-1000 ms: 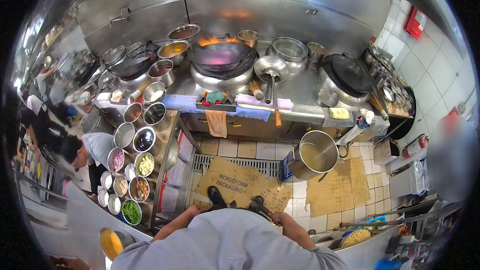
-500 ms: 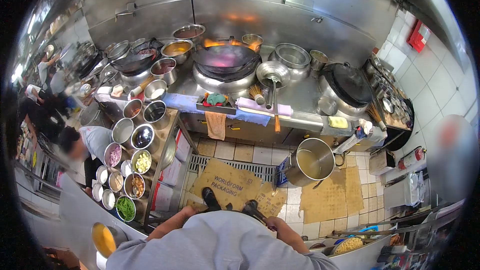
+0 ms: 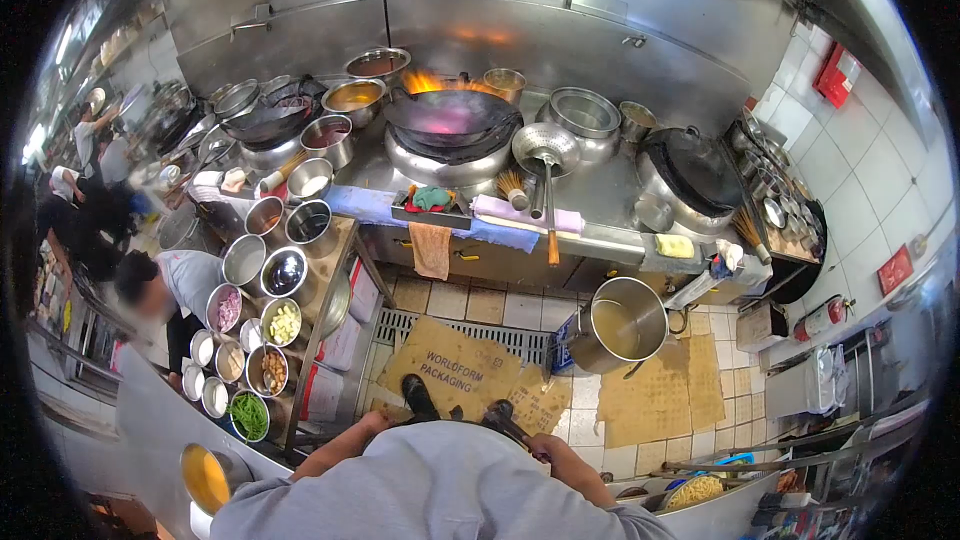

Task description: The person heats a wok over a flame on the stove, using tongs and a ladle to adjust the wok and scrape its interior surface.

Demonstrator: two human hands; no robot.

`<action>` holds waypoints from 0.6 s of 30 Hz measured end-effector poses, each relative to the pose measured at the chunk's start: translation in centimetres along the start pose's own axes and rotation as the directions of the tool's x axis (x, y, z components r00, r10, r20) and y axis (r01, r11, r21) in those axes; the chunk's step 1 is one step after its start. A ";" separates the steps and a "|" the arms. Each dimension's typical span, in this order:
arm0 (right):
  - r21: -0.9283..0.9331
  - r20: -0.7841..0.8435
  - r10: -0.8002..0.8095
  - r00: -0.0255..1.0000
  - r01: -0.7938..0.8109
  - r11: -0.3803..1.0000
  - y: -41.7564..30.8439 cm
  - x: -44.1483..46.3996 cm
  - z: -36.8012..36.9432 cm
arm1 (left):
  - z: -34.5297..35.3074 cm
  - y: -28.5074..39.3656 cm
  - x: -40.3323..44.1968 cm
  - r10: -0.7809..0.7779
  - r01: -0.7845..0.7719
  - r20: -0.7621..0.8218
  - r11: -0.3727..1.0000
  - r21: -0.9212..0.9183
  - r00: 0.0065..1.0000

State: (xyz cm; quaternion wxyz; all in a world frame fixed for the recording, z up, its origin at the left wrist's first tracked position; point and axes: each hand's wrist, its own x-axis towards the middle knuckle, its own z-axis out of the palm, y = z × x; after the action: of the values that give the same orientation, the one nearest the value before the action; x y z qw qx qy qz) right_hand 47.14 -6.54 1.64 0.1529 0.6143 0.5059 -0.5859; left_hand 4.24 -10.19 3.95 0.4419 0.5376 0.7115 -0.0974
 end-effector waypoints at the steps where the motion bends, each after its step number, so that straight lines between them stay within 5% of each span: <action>1: 0.015 -0.006 -0.020 1.000 0.020 1.000 0.5 0.5 0.1 | 0.3 -0.4 0.5 0.000 0.000 0.000 1.000 -0.001 1.000; 18: 0.053 -0.008 -0.149 0.989 0.149 0.987 1.5 1.1 0.3 | 1.4 -1.5 1.8 0.079 -0.082 0.041 0.994 0.076 0.996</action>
State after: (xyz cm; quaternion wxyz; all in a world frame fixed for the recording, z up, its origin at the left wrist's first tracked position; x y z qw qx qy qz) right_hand 48.02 -6.96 0.01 0.0911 0.5798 0.5349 -0.6078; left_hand 3.66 -10.45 1.34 0.4377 0.5805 0.6765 -0.1172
